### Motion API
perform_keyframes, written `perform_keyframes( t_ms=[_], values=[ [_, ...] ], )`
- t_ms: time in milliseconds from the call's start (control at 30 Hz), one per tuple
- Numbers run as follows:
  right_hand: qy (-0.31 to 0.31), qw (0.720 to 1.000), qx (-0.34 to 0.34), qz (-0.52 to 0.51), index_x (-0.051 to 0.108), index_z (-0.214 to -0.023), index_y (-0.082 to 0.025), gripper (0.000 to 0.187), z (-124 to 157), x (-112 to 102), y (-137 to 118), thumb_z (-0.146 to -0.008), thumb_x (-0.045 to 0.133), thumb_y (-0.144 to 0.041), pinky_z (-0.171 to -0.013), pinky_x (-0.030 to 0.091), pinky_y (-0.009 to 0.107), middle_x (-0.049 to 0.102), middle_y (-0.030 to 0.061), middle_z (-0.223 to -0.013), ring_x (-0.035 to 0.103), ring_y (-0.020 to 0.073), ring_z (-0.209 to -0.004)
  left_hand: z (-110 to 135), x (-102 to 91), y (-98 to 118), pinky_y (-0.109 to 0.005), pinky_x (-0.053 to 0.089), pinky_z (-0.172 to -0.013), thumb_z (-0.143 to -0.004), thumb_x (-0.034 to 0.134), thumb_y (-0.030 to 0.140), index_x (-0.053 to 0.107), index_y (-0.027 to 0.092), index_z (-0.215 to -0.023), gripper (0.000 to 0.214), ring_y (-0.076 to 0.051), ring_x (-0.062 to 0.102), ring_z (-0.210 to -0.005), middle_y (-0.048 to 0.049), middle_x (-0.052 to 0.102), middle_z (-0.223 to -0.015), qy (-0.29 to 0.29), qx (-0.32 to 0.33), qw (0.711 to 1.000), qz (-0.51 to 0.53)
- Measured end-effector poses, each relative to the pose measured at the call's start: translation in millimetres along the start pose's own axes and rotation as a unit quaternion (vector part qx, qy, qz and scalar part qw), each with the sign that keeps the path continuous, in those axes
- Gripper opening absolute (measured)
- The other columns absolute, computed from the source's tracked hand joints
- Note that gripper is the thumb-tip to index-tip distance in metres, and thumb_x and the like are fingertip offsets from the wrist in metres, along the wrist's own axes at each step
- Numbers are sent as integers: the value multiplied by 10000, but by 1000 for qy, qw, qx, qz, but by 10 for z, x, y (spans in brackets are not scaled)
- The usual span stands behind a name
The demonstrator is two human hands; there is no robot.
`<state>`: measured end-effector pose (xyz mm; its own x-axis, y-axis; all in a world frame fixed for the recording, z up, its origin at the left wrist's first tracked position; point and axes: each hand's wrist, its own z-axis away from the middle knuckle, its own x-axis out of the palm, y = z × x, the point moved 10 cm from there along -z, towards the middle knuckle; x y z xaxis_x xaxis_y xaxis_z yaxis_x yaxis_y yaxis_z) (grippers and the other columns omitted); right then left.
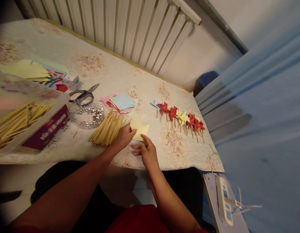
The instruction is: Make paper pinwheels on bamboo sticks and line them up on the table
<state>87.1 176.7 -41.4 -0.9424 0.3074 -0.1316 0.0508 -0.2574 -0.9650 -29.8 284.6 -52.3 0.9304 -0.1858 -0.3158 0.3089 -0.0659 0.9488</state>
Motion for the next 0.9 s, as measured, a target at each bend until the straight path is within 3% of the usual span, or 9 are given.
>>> perform_keyframes(
  t_ms=[267, 500, 767, 900],
  values=[
    [-10, 1000, -1, -6, 591, -1178, -188, 438, -62, -41, 13, -754, 580, -297, -488, 558, 228, 693, 64, -1020, 716, 154, -675, 6, 52, -12, -241, 301, -575, -784, 524, 220, 559, 175, -743, 71, -118, 452, -601, 26, 531, -634, -14, -2, 1000, -7],
    [12, 1000, -8, -3, 645, -1033, -151, 348, -190, -97, 47, -741, 634, -338, -466, 499, 211, 677, -7, -642, 667, 141, -546, -9, 204, -161, -237, 386, -585, -756, 550, 272, 640, 140, -882, 204, -140, 545, -667, -14, 643, -743, -55, -33, 989, 137],
    [-19, 999, -38, -13, 643, -986, -183, 354, -219, -60, -80, -651, 724, -261, -548, 506, 243, 728, 2, -747, 685, 152, -610, -15, 299, -238, -264, 462, -633, -717, 606, 305, 660, 121, -951, 303, -175, 620, -721, -45, 695, -806, -79, -62, 959, 265],
    [-76, 996, -39, 14, 637, -1044, -188, 403, -208, -8, -114, -664, 725, -291, -674, 545, 305, 737, 2, -710, 689, 165, -649, 0, 315, -210, -275, 481, -682, -698, 635, 284, 664, 118, -998, 344, -189, 641, -766, -48, 710, -822, -87, -73, 940, 322]
  ],
)
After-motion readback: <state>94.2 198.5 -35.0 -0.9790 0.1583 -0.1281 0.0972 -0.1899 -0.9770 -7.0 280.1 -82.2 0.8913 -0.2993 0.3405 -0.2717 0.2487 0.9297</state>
